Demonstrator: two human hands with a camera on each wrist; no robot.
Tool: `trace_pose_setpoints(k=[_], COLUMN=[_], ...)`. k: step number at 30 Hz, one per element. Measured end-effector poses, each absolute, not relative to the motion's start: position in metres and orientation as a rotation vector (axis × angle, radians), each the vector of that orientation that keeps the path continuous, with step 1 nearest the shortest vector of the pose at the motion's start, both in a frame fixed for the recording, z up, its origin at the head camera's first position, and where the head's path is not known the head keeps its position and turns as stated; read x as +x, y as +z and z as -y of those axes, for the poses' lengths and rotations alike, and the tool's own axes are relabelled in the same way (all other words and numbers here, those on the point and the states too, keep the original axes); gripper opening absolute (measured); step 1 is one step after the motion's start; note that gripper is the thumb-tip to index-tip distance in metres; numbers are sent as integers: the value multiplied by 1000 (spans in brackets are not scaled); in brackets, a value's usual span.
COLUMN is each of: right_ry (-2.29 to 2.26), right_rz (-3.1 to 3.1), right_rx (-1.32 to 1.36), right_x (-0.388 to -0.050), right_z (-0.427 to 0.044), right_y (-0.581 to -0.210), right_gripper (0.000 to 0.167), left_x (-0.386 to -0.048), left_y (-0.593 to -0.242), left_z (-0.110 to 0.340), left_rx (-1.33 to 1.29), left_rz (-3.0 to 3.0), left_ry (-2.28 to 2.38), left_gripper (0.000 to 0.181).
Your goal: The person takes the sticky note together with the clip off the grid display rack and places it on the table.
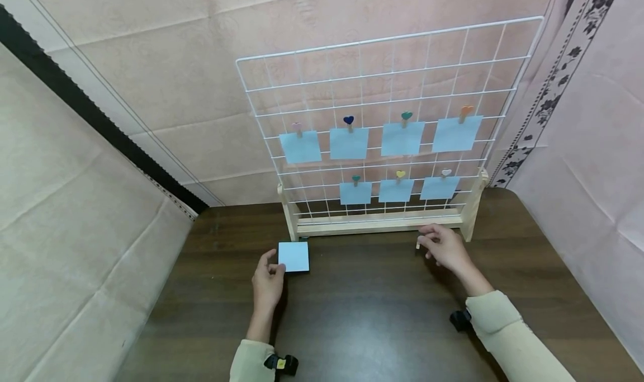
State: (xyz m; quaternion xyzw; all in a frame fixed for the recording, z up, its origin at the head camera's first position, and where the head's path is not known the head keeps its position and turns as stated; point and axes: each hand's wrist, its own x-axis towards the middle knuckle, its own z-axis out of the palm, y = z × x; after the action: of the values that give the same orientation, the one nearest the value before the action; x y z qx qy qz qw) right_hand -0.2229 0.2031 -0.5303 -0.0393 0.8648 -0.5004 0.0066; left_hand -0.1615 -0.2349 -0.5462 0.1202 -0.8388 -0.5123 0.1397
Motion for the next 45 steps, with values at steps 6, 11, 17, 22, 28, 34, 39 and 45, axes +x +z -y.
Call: trace_pose_setpoints(k=[6, 11, 17, 22, 28, 34, 39, 45], right_ry=[-1507, -1472, -1427, -1407, -1395, -1384, -1360, -1341], right_rz=[-2662, -2643, -2619, -2608, -2599, -2605, -2621, -2595], right_rx=[-75, -77, -64, -71, -65, -61, -76, -82], right_x=[-222, -221, -219, -217, -215, -214, -212, -211], right_z=[-212, -219, -224, -227, -230, -231, -232, -233], right_y=[-531, -533, -536, -536, -535, -535, -534, -536], right_gripper=[32, 28, 25, 24, 25, 24, 22, 19], left_x=[-159, -156, -153, -152, -151, -150, -151, -151], left_y=[-548, -549, -551, -552, -552, -551, -550, -549], left_z=[238, 239, 242, 246, 248, 252, 252, 251], left_rx=[388, 409, 419, 419, 394, 352, 318, 266], left_rz=[2458, 2478, 2528, 2544, 2601, 2683, 2743, 2777], left_ry=[-1480, -1482, -1449, -1408, -1389, -1331, -1305, -1214], left_gripper=[44, 45, 36, 23, 22, 23, 24, 21])
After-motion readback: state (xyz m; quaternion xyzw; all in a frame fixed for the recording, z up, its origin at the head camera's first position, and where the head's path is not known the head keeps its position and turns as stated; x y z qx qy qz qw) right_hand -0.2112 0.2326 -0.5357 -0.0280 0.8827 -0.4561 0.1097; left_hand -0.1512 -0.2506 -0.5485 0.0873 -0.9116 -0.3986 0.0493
